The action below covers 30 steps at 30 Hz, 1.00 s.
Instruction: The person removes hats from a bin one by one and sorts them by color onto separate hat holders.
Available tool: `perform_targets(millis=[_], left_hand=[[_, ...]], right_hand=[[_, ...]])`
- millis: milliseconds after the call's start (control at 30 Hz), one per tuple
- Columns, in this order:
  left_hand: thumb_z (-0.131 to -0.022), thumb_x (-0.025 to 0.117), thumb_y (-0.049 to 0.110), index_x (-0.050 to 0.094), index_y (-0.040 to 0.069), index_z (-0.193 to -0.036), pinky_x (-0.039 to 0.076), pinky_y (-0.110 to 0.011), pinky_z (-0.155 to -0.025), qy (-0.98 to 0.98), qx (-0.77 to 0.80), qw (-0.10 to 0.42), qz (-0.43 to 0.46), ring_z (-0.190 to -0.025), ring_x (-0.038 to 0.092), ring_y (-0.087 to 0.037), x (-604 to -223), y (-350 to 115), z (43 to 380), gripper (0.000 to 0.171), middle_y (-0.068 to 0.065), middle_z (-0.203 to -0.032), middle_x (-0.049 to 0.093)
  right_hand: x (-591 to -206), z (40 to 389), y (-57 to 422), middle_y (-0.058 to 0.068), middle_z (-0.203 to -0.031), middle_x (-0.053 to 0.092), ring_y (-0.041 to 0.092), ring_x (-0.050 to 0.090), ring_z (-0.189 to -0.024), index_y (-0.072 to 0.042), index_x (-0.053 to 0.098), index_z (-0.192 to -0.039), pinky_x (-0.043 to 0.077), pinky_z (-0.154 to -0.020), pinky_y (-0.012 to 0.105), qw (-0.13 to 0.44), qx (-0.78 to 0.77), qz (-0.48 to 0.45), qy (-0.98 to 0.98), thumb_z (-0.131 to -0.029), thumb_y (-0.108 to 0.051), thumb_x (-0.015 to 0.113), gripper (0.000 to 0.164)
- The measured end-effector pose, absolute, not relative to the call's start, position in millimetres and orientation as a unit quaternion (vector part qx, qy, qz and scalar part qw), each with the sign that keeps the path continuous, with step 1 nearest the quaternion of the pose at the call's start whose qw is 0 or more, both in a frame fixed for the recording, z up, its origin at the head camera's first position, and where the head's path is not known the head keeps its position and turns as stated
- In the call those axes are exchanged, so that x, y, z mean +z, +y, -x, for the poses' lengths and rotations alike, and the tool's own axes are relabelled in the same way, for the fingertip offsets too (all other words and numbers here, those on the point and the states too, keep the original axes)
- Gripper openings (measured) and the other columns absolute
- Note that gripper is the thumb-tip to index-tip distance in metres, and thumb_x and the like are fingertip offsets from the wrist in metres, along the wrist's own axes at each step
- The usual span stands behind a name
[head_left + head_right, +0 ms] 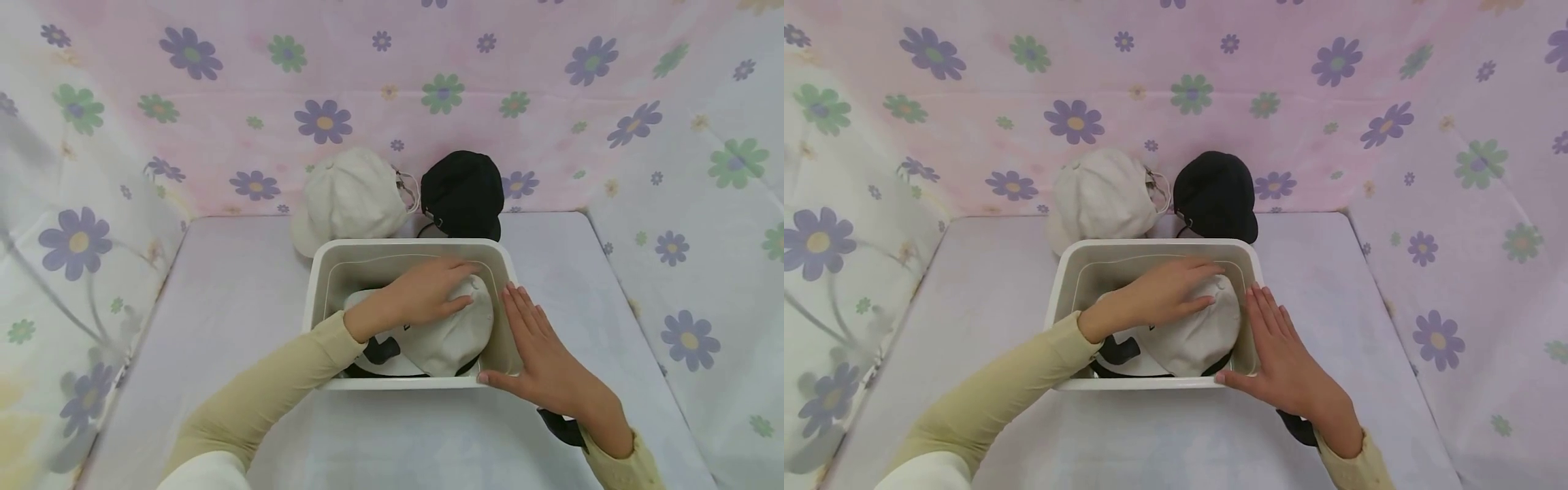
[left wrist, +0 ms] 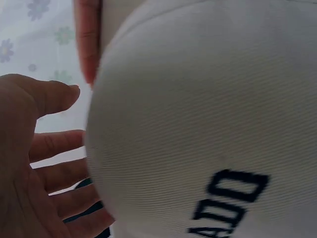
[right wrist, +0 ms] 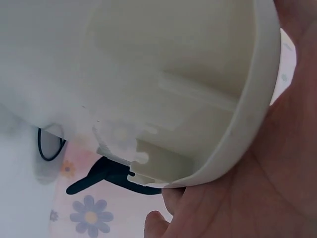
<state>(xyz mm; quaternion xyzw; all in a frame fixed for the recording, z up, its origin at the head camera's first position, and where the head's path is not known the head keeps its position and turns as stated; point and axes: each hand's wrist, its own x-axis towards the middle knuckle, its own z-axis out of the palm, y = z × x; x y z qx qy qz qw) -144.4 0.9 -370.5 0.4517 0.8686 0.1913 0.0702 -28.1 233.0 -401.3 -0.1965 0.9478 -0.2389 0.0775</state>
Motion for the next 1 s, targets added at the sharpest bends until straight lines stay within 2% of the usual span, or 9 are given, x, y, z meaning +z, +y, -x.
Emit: perform_targets(millis=[400, 667, 1000], left_hand=[[-0.104, 0.059, 0.032, 0.048, 0.005, -0.149, 0.040, -0.036, -0.116, 0.866, 0.213, 0.127, -0.434, -0.137, 0.052, -0.022, -393, 4, 148, 0.053, -0.008, -0.147, 0.056], [-0.104, 0.059, 0.033, 0.047, 0.006, -0.150, 0.039, -0.035, -0.116, 0.861, 0.217, 0.143, -0.438, -0.136, 0.053, -0.021, -396, 3, 145, 0.055, -0.006, -0.148, 0.056], [-0.104, 0.061, 0.029, 0.052, 0.007, -0.145, 0.047, -0.035, -0.107, 0.867, 0.221, 0.152, -0.419, -0.125, 0.061, -0.020, -395, 0, 145, 0.048, -0.006, -0.136, 0.064]], right_hand=[[-402, 27, 231, 0.011, -0.172, -0.005, 0.028, -0.006, -0.158, -0.007, -0.005, -0.163, 0.000, -0.127, 0.052, 0.070, -0.223, 0.184, 0.955, -0.085, -0.064, 0.073, 0.124], [-403, 21, 231, 0.011, -0.172, -0.005, 0.028, -0.007, -0.158, -0.008, -0.004, -0.163, 0.000, -0.127, 0.052, 0.076, -0.234, 0.177, 0.953, -0.085, -0.063, 0.073, 0.123], [-404, 22, 230, 0.012, -0.172, -0.003, 0.027, -0.006, -0.158, -0.007, -0.003, -0.164, -0.005, -0.128, 0.041, 0.054, -0.239, 0.187, 0.951, -0.084, -0.060, 0.075, 0.124]])
